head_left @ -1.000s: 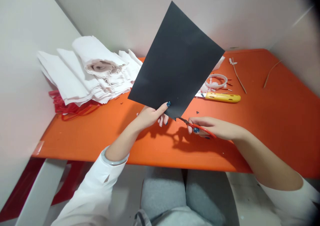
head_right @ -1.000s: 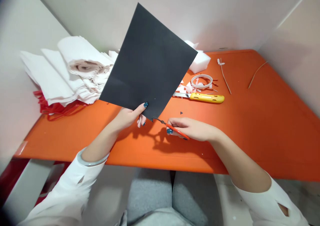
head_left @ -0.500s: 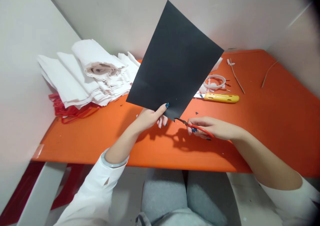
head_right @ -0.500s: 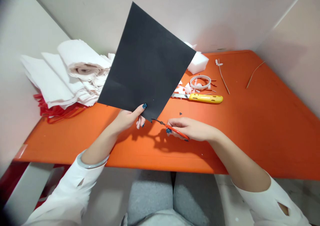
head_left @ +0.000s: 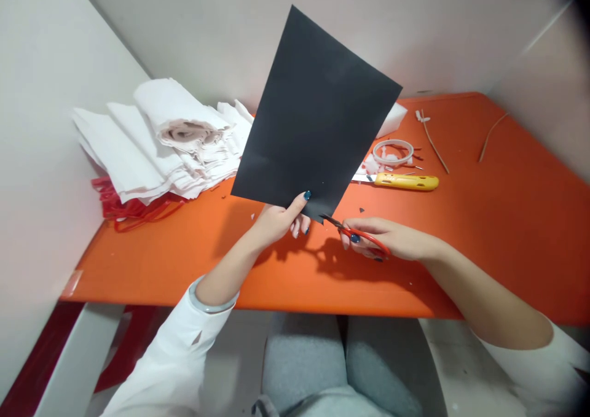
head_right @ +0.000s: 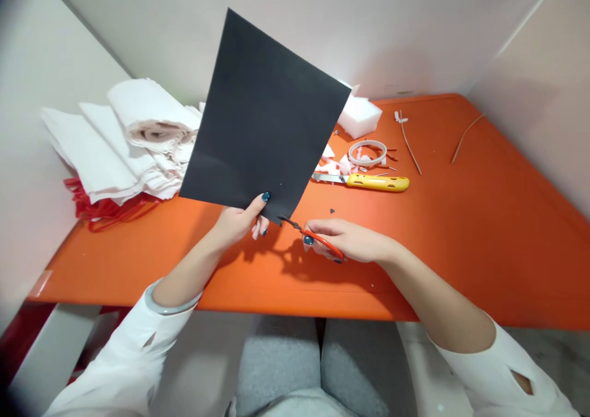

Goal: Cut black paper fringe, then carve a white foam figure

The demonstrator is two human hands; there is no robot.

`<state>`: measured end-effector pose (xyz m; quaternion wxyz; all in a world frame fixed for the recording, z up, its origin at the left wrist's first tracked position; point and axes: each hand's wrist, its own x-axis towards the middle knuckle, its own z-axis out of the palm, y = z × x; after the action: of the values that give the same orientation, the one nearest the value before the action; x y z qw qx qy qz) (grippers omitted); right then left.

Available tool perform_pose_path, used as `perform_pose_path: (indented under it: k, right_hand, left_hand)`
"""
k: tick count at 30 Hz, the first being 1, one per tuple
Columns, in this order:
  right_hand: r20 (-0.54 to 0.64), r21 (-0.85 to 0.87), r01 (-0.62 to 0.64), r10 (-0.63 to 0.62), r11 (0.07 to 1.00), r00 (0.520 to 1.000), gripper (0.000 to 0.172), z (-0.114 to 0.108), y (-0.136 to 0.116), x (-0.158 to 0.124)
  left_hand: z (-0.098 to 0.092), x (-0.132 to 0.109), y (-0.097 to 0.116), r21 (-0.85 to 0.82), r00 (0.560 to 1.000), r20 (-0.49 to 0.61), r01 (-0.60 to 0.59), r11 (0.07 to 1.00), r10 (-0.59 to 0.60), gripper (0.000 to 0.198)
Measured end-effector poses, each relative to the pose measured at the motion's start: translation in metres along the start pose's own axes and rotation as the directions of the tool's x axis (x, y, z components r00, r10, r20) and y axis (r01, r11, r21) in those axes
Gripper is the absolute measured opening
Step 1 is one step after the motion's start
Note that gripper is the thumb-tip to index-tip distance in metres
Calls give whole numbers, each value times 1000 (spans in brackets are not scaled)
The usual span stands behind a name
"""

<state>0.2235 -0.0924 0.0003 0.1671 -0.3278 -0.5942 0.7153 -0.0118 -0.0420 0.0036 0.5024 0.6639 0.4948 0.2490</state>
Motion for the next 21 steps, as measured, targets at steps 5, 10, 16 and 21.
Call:
perform_pose_path:
  k: [5, 10, 16, 21]
  right_hand:
    - [-28, 26, 21, -20, 999, 999, 23, 1, 2, 2]
    - [-68, 43, 24, -21, 999, 997, 25, 4, 1, 4]
    - [-84, 84, 77, -70, 994, 994, 25, 7, 3, 7]
    - [-142, 74, 101, -90, 992, 986, 21, 11, 6, 11]
  left_hand:
    - [6, -2, 1, -36, 997, -78, -12, 999, 9, 64]
    - [13, -4, 0, -56, 989, -149, 7, 998, -15, 65]
    - [19, -8, 0, -48, 980, -196, -34, 998, 24, 65]
    - [24, -11, -1, -81, 979, -204, -38, 996, 20, 66]
